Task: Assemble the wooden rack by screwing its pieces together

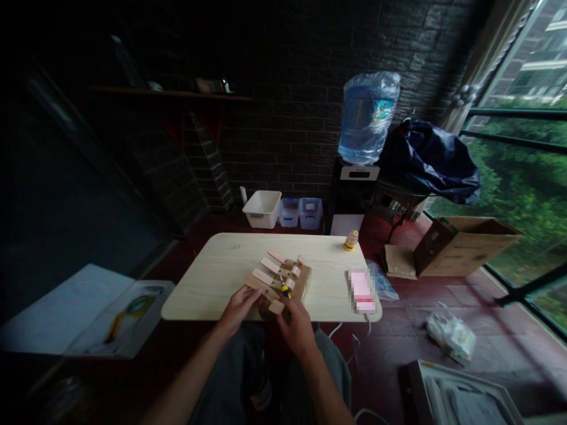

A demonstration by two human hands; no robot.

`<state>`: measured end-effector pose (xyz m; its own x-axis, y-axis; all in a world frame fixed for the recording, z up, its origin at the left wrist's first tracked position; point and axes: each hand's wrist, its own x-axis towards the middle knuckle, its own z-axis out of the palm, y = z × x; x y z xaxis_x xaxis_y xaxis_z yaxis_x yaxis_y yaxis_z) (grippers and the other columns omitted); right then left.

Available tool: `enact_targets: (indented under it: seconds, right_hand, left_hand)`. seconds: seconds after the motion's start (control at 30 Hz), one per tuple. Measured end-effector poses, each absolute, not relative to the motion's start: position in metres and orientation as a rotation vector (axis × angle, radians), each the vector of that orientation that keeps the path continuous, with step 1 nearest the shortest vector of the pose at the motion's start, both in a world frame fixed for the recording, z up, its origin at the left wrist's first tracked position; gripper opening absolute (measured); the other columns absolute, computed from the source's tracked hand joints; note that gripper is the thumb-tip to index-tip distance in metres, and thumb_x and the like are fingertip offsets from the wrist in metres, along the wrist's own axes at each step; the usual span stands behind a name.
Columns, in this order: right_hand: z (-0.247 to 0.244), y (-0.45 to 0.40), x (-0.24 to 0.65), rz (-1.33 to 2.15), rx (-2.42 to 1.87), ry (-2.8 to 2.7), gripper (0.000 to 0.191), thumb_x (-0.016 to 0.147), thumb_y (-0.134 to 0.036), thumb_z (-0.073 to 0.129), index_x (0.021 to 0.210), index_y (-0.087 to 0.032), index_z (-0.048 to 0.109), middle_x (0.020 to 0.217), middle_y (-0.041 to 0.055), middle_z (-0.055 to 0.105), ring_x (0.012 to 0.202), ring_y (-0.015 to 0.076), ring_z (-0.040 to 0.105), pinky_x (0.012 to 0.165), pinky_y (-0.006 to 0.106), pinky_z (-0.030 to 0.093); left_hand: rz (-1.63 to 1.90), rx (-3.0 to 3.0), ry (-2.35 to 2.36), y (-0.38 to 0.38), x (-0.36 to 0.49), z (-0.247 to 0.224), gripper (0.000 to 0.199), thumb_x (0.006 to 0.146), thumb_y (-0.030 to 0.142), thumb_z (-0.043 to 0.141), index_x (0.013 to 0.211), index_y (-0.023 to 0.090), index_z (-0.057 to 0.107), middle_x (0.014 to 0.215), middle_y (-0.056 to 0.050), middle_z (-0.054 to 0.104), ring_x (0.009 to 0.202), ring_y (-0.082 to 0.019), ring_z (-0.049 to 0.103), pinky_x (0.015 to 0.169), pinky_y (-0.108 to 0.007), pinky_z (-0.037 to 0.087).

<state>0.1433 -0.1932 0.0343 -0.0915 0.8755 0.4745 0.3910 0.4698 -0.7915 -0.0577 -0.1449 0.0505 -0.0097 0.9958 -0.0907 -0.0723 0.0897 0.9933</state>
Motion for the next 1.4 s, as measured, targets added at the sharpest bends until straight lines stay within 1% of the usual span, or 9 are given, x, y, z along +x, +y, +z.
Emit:
enact_targets:
  seconds: [0.17, 0.3, 0.47, 0.57, 0.7, 0.87, 1.1, 1.27, 1.4]
  right_hand:
    - [0.034, -0.188, 0.143, 0.439, -1.18, -1.511, 0.032, 0.09, -0.034, 0.064, 0.121, -0.024, 0.064, 0.11, 0.009, 0.069, 0.103, 0.0245, 0.065, 0.089, 0.04, 0.055]
    - [0.034, -0.187, 0.146, 0.398, -1.235, -1.384, 0.025, 0.096, -0.034, 0.056, 0.116, -0.022, 0.065, 0.101, 0.0082, 0.066, 0.092, 0.023, 0.063, 0.078, 0.037, 0.054]
    - [0.027, -0.185, 0.152, 0.404, -1.339, -1.201, 0.026, 0.1, -0.033, 0.047, 0.116, -0.02, 0.064, 0.106, 0.0099, 0.067, 0.097, 0.0239, 0.062, 0.084, 0.039, 0.05]
    - [0.022, -0.184, 0.156, 0.441, -1.358, -1.241, 0.027, 0.101, -0.033, 0.043, 0.11, -0.021, 0.066, 0.099, 0.0083, 0.066, 0.092, 0.0239, 0.061, 0.084, 0.04, 0.049]
    - [0.019, -0.187, 0.156, 0.449, -1.375, -1.35, 0.029, 0.1, -0.031, 0.041, 0.102, -0.023, 0.069, 0.09, 0.0056, 0.06, 0.087, 0.0237, 0.059, 0.081, 0.039, 0.048]
    - [0.019, -0.19, 0.153, 0.416, -1.384, -1.355, 0.028, 0.1, -0.03, 0.043, 0.106, -0.023, 0.069, 0.095, 0.0071, 0.062, 0.092, 0.0248, 0.059, 0.085, 0.04, 0.048]
    - [0.019, -0.186, 0.154, 0.423, -1.365, -1.371, 0.029, 0.1, -0.035, 0.045, 0.107, -0.02, 0.069, 0.098, 0.0093, 0.065, 0.094, 0.0254, 0.06, 0.085, 0.04, 0.049]
    - [0.019, -0.187, 0.148, 0.488, -1.341, -1.404, 0.03, 0.098, -0.036, 0.05, 0.116, -0.021, 0.069, 0.102, 0.0097, 0.066, 0.095, 0.0254, 0.062, 0.082, 0.04, 0.052]
    - [0.021, -0.191, 0.146, 0.551, -1.337, -1.421, 0.029, 0.098, -0.035, 0.05, 0.116, -0.022, 0.07, 0.104, 0.0096, 0.066, 0.097, 0.0255, 0.062, 0.08, 0.039, 0.054]
  left_hand:
    - [1.219, 1.022, 1.328, -0.133, -0.059, 0.039, 0.046, 0.072, 0.049, 0.084, 0.099, 0.015, 0.07, 0.093, -0.011, 0.08, 0.084, -0.024, 0.077, 0.075, -0.034, 0.063]
    - [1.22, 0.978, 1.38, -0.13, -0.061, 0.033, 0.033, 0.076, 0.039, 0.083, 0.095, 0.016, 0.069, 0.088, -0.009, 0.08, 0.077, -0.021, 0.076, 0.071, -0.031, 0.063]
    - [1.163, 1.01, 1.396, -0.128, -0.06, 0.028, 0.034, 0.073, 0.036, 0.085, 0.095, 0.016, 0.069, 0.085, -0.007, 0.079, 0.073, -0.019, 0.075, 0.064, -0.027, 0.06]
    - [1.166, 1.039, 1.445, -0.127, -0.061, 0.026, 0.036, 0.071, 0.039, 0.084, 0.096, 0.016, 0.07, 0.086, -0.007, 0.079, 0.076, -0.021, 0.076, 0.067, -0.029, 0.06]
    - [1.114, 1.126, 1.484, -0.128, -0.064, 0.025, 0.035, 0.071, 0.04, 0.08, 0.097, 0.017, 0.073, 0.092, -0.009, 0.081, 0.092, -0.026, 0.076, 0.078, -0.032, 0.06]
    - [1.083, 1.147, 1.47, -0.131, -0.067, 0.024, 0.038, 0.072, 0.042, 0.077, 0.1, 0.017, 0.074, 0.101, -0.011, 0.08, 0.095, -0.027, 0.076, 0.081, -0.033, 0.06]
    - [1.032, 1.196, 1.485, -0.136, -0.066, 0.028, 0.036, 0.072, 0.045, 0.08, 0.095, 0.019, 0.076, 0.099, -0.011, 0.081, 0.096, -0.029, 0.076, 0.085, -0.034, 0.059]
    - [1.024, 1.218, 1.462, -0.137, -0.065, 0.028, 0.041, 0.072, 0.051, 0.079, 0.097, 0.018, 0.077, 0.102, -0.012, 0.081, 0.097, -0.03, 0.076, 0.084, -0.036, 0.059]
    - [0.984, 1.258, 1.44, -0.135, -0.067, 0.024, 0.042, 0.076, 0.052, 0.077, 0.098, 0.017, 0.077, 0.104, -0.013, 0.08, 0.098, -0.031, 0.075, 0.086, -0.036, 0.058]
